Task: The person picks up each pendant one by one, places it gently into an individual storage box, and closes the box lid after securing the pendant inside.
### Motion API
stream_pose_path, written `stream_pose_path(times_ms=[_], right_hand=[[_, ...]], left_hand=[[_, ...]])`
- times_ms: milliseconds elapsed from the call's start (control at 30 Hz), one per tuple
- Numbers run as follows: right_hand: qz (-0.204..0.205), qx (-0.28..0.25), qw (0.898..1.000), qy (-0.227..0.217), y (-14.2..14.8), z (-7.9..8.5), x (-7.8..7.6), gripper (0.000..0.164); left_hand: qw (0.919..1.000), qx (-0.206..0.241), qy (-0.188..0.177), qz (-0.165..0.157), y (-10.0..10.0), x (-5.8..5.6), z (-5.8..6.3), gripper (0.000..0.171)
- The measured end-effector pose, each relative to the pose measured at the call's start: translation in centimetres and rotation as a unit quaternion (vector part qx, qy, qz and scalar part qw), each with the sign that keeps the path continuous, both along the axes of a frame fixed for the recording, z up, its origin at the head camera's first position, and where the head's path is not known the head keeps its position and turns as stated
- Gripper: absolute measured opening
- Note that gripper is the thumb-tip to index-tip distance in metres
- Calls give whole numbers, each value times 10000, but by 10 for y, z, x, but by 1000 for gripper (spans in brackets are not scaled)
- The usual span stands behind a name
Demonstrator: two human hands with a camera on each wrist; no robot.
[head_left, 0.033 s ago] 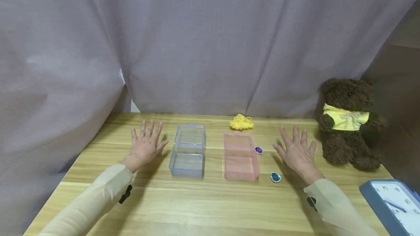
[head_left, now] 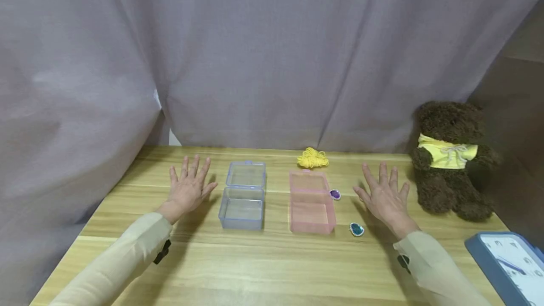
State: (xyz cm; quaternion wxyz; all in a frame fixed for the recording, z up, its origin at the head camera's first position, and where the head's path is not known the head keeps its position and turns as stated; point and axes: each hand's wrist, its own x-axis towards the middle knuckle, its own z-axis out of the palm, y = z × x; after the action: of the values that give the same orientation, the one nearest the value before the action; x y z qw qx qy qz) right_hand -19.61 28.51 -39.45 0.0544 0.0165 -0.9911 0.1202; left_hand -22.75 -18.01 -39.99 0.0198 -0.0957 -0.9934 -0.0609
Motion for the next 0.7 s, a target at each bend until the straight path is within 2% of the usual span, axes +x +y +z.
stream_pose_path(times_ms=[300, 367, 433, 467, 500, 533, 600, 700], right_hand=[[-32, -107, 9999, 46, 6, 1, 1, 68], [4, -340, 9989, 307, 10, 1, 2, 64], [90, -676, 9951, 715, 17, 0, 4, 56], [106, -824, 9925, 901, 21, 0, 5, 51], [97, -982, 9898, 1026, 25, 0, 6, 47], [77, -1122, 9874, 1115, 29, 0, 7, 42], [-35, -1275, 9862, 1055, 37, -1, 9, 35], [-226, -1294, 9899, 536, 47, -4, 11, 33]], left_hand=[[9999, 104, -2, -27, -1, 2, 0, 70], [9989, 445, 17, -152, -1, 4, 1, 71], [9923, 1190, -59, -341, -2, 7, 2, 74], [9858, 1622, -130, -427, -3, 9, 2, 76], [9750, 2145, -258, -525, -3, 11, 3, 77], [9602, 2693, -408, -625, -4, 14, 3, 78], [9236, 3652, -848, -805, -6, 20, 1, 78], [8746, 4472, -1500, -1121, -8, 28, -5, 77]])
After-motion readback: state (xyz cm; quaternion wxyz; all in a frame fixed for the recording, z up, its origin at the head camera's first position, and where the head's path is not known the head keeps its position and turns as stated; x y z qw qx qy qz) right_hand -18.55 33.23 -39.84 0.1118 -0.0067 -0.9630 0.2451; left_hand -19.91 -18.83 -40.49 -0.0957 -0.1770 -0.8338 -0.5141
